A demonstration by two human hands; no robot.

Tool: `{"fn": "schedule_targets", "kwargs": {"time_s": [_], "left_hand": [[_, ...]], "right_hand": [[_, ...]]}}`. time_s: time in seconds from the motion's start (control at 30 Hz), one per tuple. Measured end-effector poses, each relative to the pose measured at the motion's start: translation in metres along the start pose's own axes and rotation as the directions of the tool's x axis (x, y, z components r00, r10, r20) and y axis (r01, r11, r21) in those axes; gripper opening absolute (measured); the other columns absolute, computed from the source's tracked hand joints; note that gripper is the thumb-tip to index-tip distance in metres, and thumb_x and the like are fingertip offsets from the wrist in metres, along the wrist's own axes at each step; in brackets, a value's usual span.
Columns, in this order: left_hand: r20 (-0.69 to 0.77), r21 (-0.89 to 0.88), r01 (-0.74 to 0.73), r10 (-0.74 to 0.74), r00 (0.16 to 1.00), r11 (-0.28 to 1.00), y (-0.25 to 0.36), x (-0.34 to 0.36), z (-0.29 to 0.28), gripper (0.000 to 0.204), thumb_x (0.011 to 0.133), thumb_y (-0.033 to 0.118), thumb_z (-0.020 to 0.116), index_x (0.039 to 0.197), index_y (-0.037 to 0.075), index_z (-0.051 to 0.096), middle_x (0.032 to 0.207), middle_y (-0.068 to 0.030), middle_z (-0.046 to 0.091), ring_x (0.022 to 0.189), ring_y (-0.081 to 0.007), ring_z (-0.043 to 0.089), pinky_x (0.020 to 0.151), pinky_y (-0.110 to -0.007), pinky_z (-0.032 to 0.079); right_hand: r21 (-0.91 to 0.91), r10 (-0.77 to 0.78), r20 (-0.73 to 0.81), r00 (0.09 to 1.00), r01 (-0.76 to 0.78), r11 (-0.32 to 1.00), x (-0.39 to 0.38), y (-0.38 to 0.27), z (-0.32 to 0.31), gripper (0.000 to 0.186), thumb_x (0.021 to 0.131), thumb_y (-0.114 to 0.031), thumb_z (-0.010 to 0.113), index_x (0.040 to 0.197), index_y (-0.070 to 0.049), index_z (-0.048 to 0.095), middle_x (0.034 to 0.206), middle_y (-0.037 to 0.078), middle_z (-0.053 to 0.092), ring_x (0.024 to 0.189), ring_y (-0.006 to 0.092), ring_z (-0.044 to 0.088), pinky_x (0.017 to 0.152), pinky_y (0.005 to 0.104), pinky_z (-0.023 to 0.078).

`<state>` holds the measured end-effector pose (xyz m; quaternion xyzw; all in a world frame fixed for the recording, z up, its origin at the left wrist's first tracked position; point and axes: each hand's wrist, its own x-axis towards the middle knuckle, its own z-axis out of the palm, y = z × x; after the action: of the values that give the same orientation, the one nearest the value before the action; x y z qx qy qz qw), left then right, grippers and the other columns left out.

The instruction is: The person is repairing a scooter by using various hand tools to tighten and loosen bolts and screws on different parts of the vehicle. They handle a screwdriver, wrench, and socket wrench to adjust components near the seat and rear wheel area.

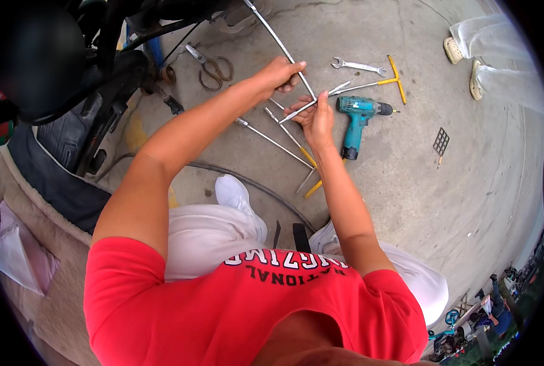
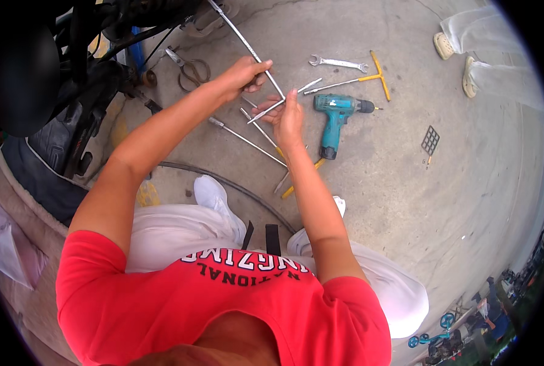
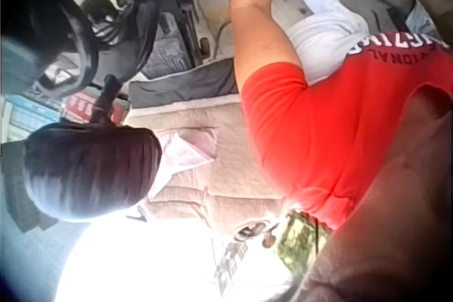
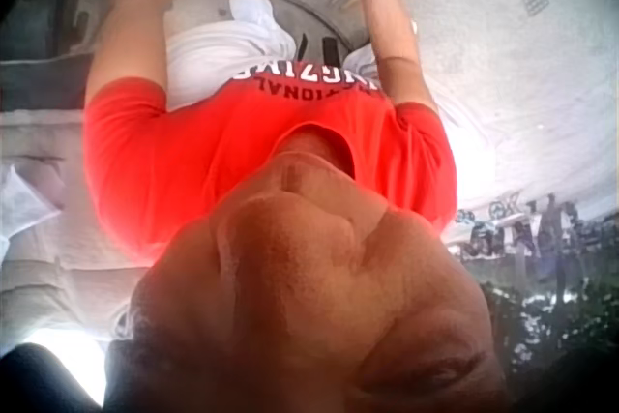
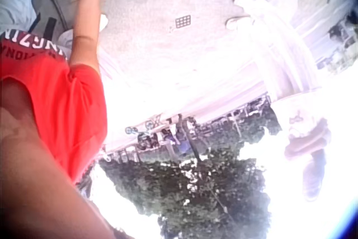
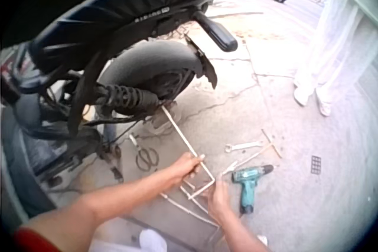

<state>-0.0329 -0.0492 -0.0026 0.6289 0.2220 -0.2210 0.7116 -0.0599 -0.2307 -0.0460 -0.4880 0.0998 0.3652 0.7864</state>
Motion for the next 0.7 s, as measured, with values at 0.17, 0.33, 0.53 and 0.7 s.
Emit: {"fn": "schedule_targets", "kwargs": {"time_s": [0.17, 0.33, 0.53, 0.7], "left_hand": [[0.019, -0.009, 0.021, -0.021, 1.0, 1.0, -0.006, 0.003, -0.015, 0.035, 0.094, 0.032, 0.052, 0.089, -0.002, 0.057, 0.054, 0.0004, 0.044, 0.043, -0.0105, 0.041, 0.039, -0.026, 0.027], [-0.096, -0.014, 0.007, -0.008, 0.995, 1.0, -0.006, 0.0, -0.001, 0.035, 0.094, 0.031, 0.051, 0.09, -0.003, 0.057, 0.055, -0.0001, 0.046, 0.043, -0.0111, 0.042, 0.04, -0.026, 0.029], [-0.091, -0.008, -0.012, 0.012, 0.996, 1.0, 0.003, 0.002, 0.004, 0.036, 0.095, 0.032, 0.049, 0.089, -0.003, 0.056, 0.056, -0.0008, 0.047, 0.043, -0.0118, 0.043, 0.041, -0.026, 0.031], [-0.032, -0.018, -0.066, 0.065, 0.997, 0.998, 0.004, -0.001, -0.01, 0.039, 0.094, 0.032, 0.049, 0.091, -0.006, 0.059, 0.055, -0.0012, 0.047, 0.043, -0.0126, 0.045, 0.042, -0.027, 0.032]], "right_hand": [[0.459, 0.364, 0.231, 0.903, -0.43, 0.777, 0.019, 0.003, -0.007, 0.044, 0.097, -0.035, 0.042, 0.108, 0.006, 0.053, 0.079, 0.008, 0.064, 0.067, 0.0179, 0.062, 0.059, 0.0296, 0.053], [-0.453, -0.076, 0.038, 0.996, 0.085, 0.887, 0.001, -0.008, -0.002, 0.038, 0.091, -0.017, 0.052, 0.12, 0.006, 0.046, 0.106, 0.02, 0.059, 0.093, 0.034, 0.058, 0.082, 0.04, 0.048], [-0.892, -0.635, 0.336, 0.696, 0.452, 0.023, -0.01, 0.002, 0.001, 0.041, 0.087, -0.015, 0.058, 0.121, 0.006, 0.046, 0.113, 0.023, 0.058, 0.105, 0.0408, 0.056, 0.087, 0.0434, 0.047], [0.611, 0.25, 0.204, 0.947, -0.323, 0.723, 0.019, -0.002, -0.004, 0.042, 0.096, -0.04, 0.045, 0.097, 0.002, 0.052, 0.072, 0.006, 0.056, 0.066, 0.0165, 0.061, 0.046, 0.0216, 0.047]]}}
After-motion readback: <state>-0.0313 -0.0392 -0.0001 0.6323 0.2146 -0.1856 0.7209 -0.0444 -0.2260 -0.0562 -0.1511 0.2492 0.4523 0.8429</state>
